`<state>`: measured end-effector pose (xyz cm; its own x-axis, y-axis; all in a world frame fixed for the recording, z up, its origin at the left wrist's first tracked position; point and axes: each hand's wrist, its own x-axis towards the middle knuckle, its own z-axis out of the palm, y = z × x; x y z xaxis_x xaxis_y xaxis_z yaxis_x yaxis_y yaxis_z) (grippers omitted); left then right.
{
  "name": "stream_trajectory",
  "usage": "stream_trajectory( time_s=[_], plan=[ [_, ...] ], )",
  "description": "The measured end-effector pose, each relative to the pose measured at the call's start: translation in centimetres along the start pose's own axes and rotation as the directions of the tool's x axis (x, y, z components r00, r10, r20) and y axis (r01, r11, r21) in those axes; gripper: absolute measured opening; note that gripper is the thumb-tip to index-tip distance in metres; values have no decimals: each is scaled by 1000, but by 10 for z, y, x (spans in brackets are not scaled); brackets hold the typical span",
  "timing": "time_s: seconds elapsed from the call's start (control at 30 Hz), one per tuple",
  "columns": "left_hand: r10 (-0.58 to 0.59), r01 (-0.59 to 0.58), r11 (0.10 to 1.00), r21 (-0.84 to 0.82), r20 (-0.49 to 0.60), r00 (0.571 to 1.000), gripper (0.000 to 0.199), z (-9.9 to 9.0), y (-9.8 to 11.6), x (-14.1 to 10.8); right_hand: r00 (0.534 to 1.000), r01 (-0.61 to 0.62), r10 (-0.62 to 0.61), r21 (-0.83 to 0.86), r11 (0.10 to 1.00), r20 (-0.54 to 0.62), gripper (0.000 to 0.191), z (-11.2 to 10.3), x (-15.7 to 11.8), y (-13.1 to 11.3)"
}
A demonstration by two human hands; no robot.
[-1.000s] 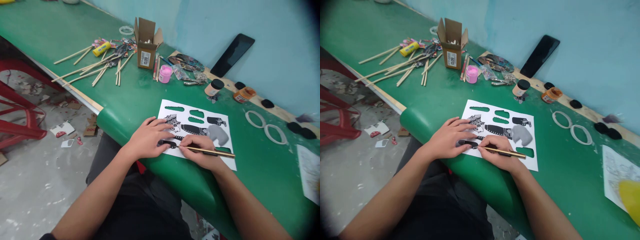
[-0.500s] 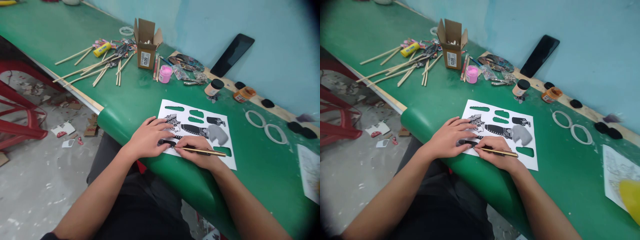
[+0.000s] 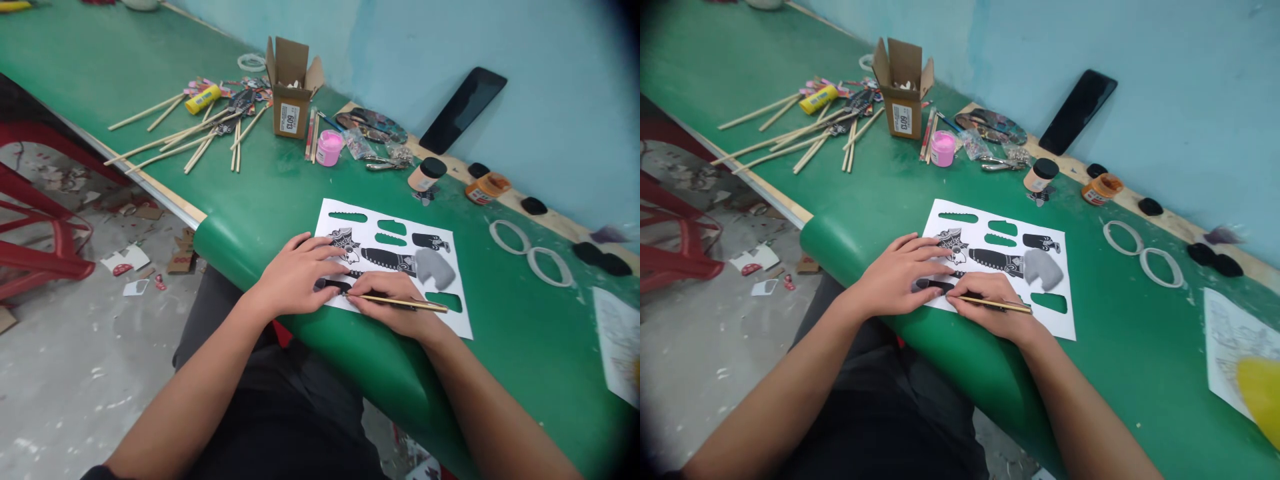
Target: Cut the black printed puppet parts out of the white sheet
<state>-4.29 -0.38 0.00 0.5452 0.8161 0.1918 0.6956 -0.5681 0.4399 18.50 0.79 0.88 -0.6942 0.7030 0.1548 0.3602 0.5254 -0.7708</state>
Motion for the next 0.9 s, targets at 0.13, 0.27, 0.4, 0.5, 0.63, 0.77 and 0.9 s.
stream_trajectory(
  time_s=[0.13, 0.27, 0.4, 0.5, 0.63, 0.77, 0.9],
  plan=[
    [-5, 5, 1000, 5, 5, 1000, 31, 0, 0, 0, 1000, 19, -19, 1, 1000, 12, 9, 0, 0, 0],
    [-8, 8, 1000, 5, 8, 1000, 31, 0, 0, 0, 999, 24, -24, -9, 1000, 21, 9, -1, 0, 0],
    [-4, 4, 1000, 6, 6, 1000, 32, 0, 0, 0, 999, 40, -39, -21, 999, 23, 10, -1, 1, 0],
    [-5, 5, 1000, 5, 8, 1000, 31, 0, 0, 0, 999, 51, -51, -17, 999, 14, 11, -2, 2, -1],
    [-9, 9, 1000, 6, 15, 1000, 31, -1, 0, 0, 998, 51, -51, -2, 999, 20, 10, -3, 2, -1],
    [-3, 2, 1000, 2, 15, 1000, 32, -1, 0, 0, 998, 51, -51, 1, 999, 26, 10, -4, 2, 0],
    [-3, 3, 1000, 1, 15, 1000, 32, -1, 0, 0, 998, 62, -63, 5, 998, 29, 11, -5, 2, 0]
  ],
)
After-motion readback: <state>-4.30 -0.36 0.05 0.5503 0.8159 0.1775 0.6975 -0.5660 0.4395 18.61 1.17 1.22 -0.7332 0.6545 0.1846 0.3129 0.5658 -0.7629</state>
